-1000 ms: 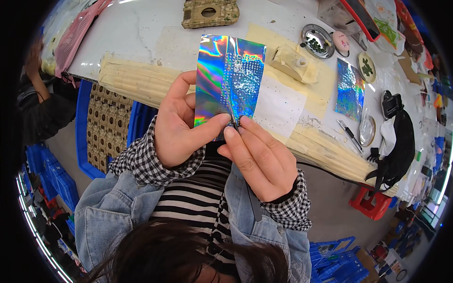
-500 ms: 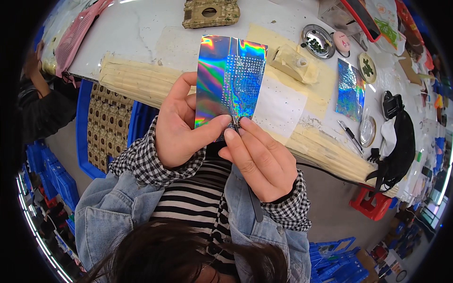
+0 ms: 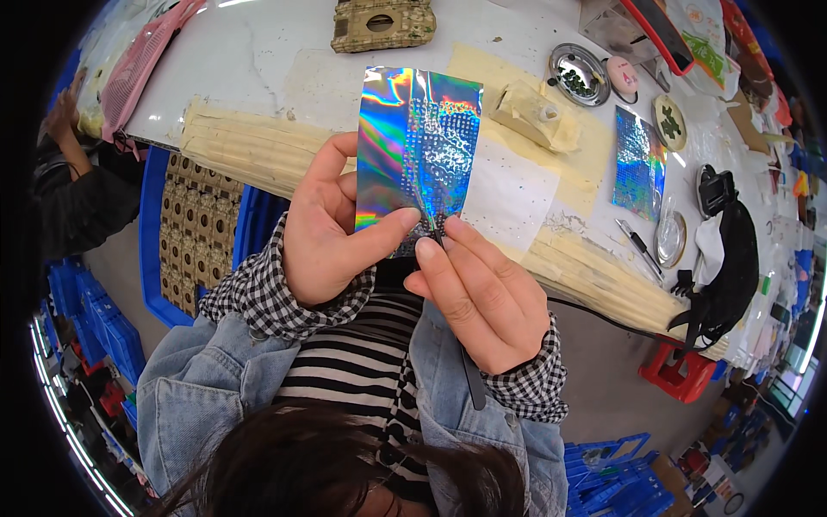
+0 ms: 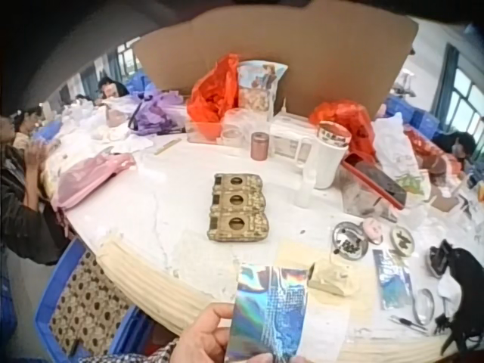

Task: Applying small components and holographic stickers to toy parts using a stylus and tweezers at a factory workbench.

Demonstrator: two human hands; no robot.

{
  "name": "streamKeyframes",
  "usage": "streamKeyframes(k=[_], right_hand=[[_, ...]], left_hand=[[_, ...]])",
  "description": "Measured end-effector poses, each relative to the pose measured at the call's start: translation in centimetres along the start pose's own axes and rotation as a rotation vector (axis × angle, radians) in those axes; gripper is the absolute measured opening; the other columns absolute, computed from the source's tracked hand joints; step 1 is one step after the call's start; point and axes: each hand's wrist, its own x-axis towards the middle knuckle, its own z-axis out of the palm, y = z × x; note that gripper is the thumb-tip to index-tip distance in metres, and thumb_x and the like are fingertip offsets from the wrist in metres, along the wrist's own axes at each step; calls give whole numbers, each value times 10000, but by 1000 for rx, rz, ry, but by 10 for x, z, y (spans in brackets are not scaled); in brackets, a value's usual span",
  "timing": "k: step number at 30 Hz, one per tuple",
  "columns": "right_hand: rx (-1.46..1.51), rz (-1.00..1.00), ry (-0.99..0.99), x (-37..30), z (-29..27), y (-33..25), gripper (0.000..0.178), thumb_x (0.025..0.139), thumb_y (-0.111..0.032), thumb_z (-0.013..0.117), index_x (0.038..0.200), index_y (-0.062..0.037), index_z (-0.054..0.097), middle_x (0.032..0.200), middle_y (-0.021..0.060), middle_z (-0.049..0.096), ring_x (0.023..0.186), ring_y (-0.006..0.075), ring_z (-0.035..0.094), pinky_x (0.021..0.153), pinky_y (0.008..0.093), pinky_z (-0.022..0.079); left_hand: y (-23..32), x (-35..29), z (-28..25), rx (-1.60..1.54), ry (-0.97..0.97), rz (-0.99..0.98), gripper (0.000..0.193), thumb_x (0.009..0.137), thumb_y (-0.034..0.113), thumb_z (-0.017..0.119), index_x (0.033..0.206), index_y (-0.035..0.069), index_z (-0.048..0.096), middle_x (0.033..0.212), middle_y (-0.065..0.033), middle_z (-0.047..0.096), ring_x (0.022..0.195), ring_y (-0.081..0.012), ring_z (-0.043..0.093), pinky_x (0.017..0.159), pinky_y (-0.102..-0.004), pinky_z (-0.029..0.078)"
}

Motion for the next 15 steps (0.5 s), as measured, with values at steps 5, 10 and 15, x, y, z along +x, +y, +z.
streamKeyframes(k=[5,10,15], right_hand=[[18,13,4,-1,2,-1,346,685,-75,759,998,20,646,880,115,631,894,269,649,718,322,553],[69,102,63,0,-4,-4,354,692,-100,762,1006,12,642,888,127,636,878,272,650,724,327,552],[248,304,257,-6,-4,3,292,877,-214,595,1059,15,588,898,152,641,890,285,642,807,358,507]], left_hand=[[1,0,-1,-6,-6,-7,489,793,-51,595,1194,-8,318,1015,-148,622,940,-143,608,803,-257,492],[1,1,-2,-105,-19,-70,464,814,-53,575,1200,-8,321,1012,-145,625,950,-147,605,819,-269,497],[5,-1,-2,-151,-53,-88,440,832,-52,557,1203,2,326,1014,-143,627,963,-151,601,846,-286,497]])
